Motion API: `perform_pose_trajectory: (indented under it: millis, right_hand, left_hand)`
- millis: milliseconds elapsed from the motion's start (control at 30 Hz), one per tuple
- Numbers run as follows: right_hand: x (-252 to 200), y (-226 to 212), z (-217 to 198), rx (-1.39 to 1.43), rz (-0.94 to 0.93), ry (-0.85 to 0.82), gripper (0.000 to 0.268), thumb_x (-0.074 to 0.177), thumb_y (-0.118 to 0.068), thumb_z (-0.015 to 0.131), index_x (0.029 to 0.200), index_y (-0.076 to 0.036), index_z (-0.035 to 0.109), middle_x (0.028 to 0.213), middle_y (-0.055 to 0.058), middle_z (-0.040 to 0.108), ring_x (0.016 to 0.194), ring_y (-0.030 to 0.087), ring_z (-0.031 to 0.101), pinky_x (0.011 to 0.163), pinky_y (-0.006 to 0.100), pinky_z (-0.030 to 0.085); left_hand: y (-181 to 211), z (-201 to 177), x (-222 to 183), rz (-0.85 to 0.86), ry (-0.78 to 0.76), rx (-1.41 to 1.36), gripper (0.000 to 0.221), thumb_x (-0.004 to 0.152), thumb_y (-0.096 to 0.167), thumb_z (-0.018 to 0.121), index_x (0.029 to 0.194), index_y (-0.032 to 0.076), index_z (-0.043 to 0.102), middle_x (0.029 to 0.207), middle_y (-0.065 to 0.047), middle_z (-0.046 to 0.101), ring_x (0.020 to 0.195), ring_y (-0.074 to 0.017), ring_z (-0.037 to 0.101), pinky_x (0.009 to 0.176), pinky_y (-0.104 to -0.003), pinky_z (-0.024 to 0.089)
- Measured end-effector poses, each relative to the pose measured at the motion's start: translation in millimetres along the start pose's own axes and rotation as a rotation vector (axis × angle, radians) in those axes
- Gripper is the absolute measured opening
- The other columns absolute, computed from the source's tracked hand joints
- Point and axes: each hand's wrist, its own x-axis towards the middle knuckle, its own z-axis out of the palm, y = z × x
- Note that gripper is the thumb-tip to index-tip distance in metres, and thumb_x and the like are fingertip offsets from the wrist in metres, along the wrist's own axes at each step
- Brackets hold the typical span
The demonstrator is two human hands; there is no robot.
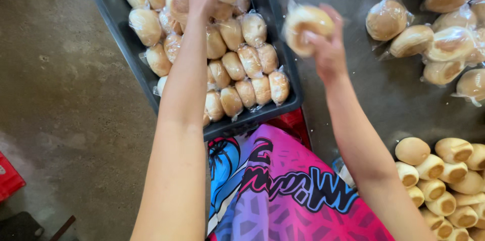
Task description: The person sorts individually-wrapped bread rolls from a production table into a black bin by hand.
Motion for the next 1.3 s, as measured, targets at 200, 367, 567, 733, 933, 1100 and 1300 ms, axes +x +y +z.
perform_pose_trajectory:
  millis: [200,367,567,733,933,1100,1300]
  right_hand:
    - [94.9,44.6,130.3,-1.123,-0.302,0.141,0.053,0.1,-0.029,0.077,0.144,-0.012,0.053,0.142,0.014,0.054,0.125,0.038,0.059,0.102,0.046,0.054]
    - [123.5,80.6,157.0,-1.401,-0.194,-0.002,0.05,0.091,-0.034,0.075,0.134,-0.012,0.059,0.14,0.013,0.055,0.124,0.039,0.053,0.091,0.051,0.05]
    - [141.1,123.9,143.3,-1.265,-0.162,-0.016,0.054,0.096,-0.042,0.074,0.141,-0.017,0.059,0.141,0.019,0.055,0.12,0.042,0.055,0.101,0.048,0.048]
    - [171.3,123.8,133.8,-1.304,0.054,-0.336,0.065,0.095,-0.052,0.072,0.151,-0.025,0.053,0.136,0.022,0.057,0.115,0.045,0.056,0.102,0.047,0.045]
    - [198.3,112.9,153.1,-1.211,0.252,-0.768,0.073,0.083,-0.041,0.076,0.151,-0.029,0.052,0.13,0.02,0.059,0.119,0.038,0.058,0.104,0.044,0.046]
    - [194.3,107.1,146.8,-0.943,0.401,-0.731,0.086,0.074,-0.015,0.076,0.152,-0.016,0.041,0.137,0.015,0.057,0.12,0.027,0.059,0.101,0.038,0.048]
    - [180.7,102.1,110.5,-0.557,0.612,-0.536,0.091,0.071,-0.005,0.073,0.155,-0.015,0.04,0.143,0.01,0.056,0.126,0.023,0.056,0.102,0.034,0.05]
  left_hand:
    - [40.1,-3.5,-40.6,0.006,0.261,0.881,0.079,0.07,0.067,0.08,0.121,0.008,0.064,0.131,-0.031,0.051,0.117,-0.0478,0.053,0.097,-0.05,0.046]
    - [70.5,-50.8,-39.6,-0.156,-0.005,1.058,0.062,0.098,0.065,0.053,0.136,0.018,0.065,0.136,-0.02,0.063,0.124,-0.0403,0.063,0.104,-0.052,0.05]
    - [59.3,-100.8,-20.8,-0.003,-0.162,1.31,0.05,0.094,0.057,0.053,0.127,0.021,0.063,0.128,-0.024,0.055,0.102,-0.0402,0.065,0.082,-0.056,0.052]
    - [48.0,-139.2,-17.0,-0.104,-0.368,1.257,0.053,0.085,0.051,0.07,0.123,0.014,0.066,0.129,-0.019,0.063,0.115,-0.0395,0.064,0.099,-0.05,0.051]
    - [36.8,-162.3,-16.5,0.029,-0.478,1.133,0.107,0.061,0.041,0.09,0.151,0.015,0.038,0.139,-0.023,0.056,0.125,-0.0448,0.054,0.105,-0.048,0.045]
    - [50.1,-128.7,-22.0,-0.059,-0.434,1.128,0.122,0.059,0.056,0.094,0.157,0.025,0.027,0.138,-0.02,0.055,0.127,-0.0447,0.051,0.106,-0.06,0.037]
    - [35.9,-112.1,-21.6,0.064,-0.413,1.091,0.094,0.065,0.047,0.091,0.147,0.029,0.048,0.14,-0.014,0.057,0.133,-0.0382,0.053,0.11,-0.056,0.042]
